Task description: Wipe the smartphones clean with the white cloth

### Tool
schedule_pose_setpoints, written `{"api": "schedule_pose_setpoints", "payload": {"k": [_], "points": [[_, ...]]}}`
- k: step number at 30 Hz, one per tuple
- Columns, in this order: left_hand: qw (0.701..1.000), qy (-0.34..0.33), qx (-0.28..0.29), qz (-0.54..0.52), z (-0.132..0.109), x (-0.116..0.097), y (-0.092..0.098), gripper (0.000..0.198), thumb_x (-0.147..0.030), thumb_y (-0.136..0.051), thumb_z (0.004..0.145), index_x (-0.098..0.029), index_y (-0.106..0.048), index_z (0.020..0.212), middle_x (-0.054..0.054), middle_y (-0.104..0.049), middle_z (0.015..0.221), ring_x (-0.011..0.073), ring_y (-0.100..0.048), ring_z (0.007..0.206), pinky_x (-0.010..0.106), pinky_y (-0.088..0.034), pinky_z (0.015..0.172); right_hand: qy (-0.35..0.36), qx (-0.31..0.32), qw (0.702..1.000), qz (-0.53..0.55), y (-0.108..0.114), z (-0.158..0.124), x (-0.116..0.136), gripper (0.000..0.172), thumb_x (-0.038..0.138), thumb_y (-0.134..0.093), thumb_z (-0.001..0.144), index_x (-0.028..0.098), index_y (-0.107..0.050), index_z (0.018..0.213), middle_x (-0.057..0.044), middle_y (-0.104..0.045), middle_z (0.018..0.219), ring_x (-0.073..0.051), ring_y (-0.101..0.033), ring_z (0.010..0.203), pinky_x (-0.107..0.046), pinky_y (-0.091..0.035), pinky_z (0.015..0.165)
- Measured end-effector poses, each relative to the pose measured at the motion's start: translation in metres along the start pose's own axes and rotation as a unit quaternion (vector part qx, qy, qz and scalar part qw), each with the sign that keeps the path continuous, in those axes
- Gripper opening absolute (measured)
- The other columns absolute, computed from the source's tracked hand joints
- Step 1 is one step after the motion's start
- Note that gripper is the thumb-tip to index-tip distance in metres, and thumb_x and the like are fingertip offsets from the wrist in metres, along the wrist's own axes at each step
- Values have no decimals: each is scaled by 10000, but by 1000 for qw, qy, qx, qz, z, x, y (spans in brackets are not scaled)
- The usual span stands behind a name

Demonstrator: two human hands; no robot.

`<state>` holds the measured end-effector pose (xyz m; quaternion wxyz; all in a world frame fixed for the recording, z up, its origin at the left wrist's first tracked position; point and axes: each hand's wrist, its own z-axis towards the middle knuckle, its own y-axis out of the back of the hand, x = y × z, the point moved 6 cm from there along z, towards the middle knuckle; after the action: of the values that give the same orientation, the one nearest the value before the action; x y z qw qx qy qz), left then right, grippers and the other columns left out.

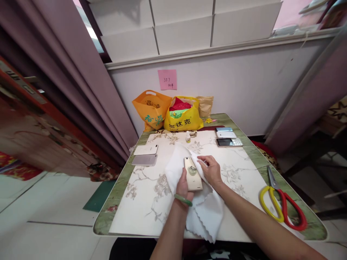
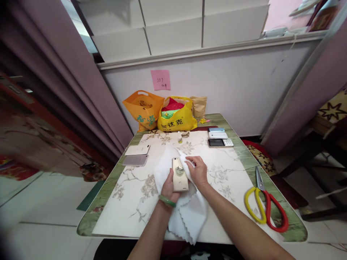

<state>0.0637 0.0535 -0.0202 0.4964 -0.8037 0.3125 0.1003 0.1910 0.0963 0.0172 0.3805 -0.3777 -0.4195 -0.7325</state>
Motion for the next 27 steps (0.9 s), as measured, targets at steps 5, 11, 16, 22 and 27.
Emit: {"api": "schedule_pose_setpoints", "payload": {"k": [5,11,16,22,27], "points": [[997,-9,42,-66,2,-3,-6,423,-450,-449,939,-121,-652,1112,107,-729,1014,232,-673,986,354,-507,928,141,56,984,-96,0,-22,17,196,229,-523,898,221,-711,956,-39,-641,885,-175,-582,830,-287,-429,756],[995,-22,50,-78,5,-5,-1,520,-524,-376,937,-117,-676,1056,130,-728,951,269,-670,992,427,-521,918,253,124,940,-191,8,-56,49,209,194,-487,939,223,-693,961,-40,-653,902,-187,-535,851,-346,-349,838],[995,8,53,-90,3,-2,-1,524,-521,-406,917,-97,-659,1090,148,-717,985,273,-667,1006,413,-531,910,297,211,906,-217,-2,-84,75,374,237,-497,924,213,-559,1293,-82,-613,1123,-229,-503,1017,-425,-272,990],[991,-6,92,-100,-7,-5,-10,441,-465,-469,906,-121,-651,1114,127,-686,1104,235,-615,1127,337,-476,998,222,172,911,-303,-31,-68,91,401,275,-437,962,178,-513,1343,-113,-572,1203,-251,-478,1041,-397,-310,889],[988,-21,109,-104,-12,-6,-16,467,-495,-431,916,-166,-632,1179,106,-637,1225,239,-566,1203,357,-435,1041,138,127,924,-333,-45,-44,100,319,221,-456,947,190,-597,1231,-100,-592,1115,-234,-489,957,-370,-312,796]]}}
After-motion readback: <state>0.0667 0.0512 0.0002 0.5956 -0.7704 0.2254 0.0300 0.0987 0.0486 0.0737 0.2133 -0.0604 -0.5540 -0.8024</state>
